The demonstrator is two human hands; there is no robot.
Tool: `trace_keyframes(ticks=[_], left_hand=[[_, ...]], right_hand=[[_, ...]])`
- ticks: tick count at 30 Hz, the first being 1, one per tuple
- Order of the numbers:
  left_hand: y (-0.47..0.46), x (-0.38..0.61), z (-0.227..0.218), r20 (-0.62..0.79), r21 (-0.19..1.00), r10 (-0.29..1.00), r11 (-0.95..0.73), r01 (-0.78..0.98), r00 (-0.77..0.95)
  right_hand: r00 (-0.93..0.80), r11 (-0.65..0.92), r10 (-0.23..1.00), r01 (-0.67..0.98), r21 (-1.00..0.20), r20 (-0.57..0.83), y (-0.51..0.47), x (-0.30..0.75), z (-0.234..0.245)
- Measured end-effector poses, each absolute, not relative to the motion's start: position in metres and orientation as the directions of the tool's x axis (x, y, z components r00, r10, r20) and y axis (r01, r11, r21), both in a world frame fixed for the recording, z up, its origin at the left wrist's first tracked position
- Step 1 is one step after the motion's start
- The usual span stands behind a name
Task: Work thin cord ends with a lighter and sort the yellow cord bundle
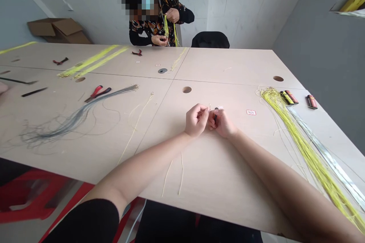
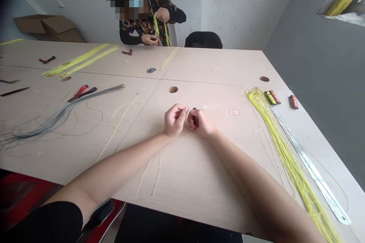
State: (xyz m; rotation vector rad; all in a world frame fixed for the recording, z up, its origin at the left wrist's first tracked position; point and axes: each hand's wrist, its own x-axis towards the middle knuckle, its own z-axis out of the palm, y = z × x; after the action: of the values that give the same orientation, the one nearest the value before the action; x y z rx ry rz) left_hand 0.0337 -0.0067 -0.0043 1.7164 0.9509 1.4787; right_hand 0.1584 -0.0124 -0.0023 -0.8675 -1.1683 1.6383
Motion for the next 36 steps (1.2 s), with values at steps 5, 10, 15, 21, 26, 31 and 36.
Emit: trace_keyframes(ticks=[5,10,15,21,26,31,36], left_hand=[[-0.007,0.034,-0.005,0.472,0.874,0.868,-0.483,0.045,0.153],[-0.007,0.033,-0.006,0.513,0.849,0.850,-0.523,0.074,0.120],[-0.008,0.034,-0.006,0.520,0.853,0.837,-0.521,-0.042,0.173],[-0.007,0.034,-0.007,0.523,0.852,0.839,-0.521,-0.056,0.150],[-0.009,0.036,-0.002,0.448,0.893,0.885,-0.434,-0.123,0.130],[-0.010,0.037,0.002,0.458,0.887,0.880,-0.442,-0.138,0.126],[-0.008,0.036,0.000,0.498,0.866,0.861,-0.488,-0.104,0.107]], right_hand=[[-0.350,-0.125,0.936,-0.245,-0.961,-0.033,-0.013,0.160,0.000],[-0.416,-0.159,0.908,-0.242,-0.957,-0.046,-0.014,0.162,0.004],[-0.373,-0.083,0.927,-0.283,-0.955,0.030,-0.013,0.161,-0.003],[-0.382,-0.019,0.918,-0.302,-0.953,0.103,-0.009,0.161,-0.013],[-0.346,-0.060,0.935,-0.372,-0.926,0.079,-0.012,0.161,-0.009],[-0.356,-0.063,0.932,-0.334,-0.941,0.063,-0.014,0.161,-0.007],[-0.391,-0.175,0.920,-0.338,-0.925,-0.031,-0.012,0.163,-0.001]])
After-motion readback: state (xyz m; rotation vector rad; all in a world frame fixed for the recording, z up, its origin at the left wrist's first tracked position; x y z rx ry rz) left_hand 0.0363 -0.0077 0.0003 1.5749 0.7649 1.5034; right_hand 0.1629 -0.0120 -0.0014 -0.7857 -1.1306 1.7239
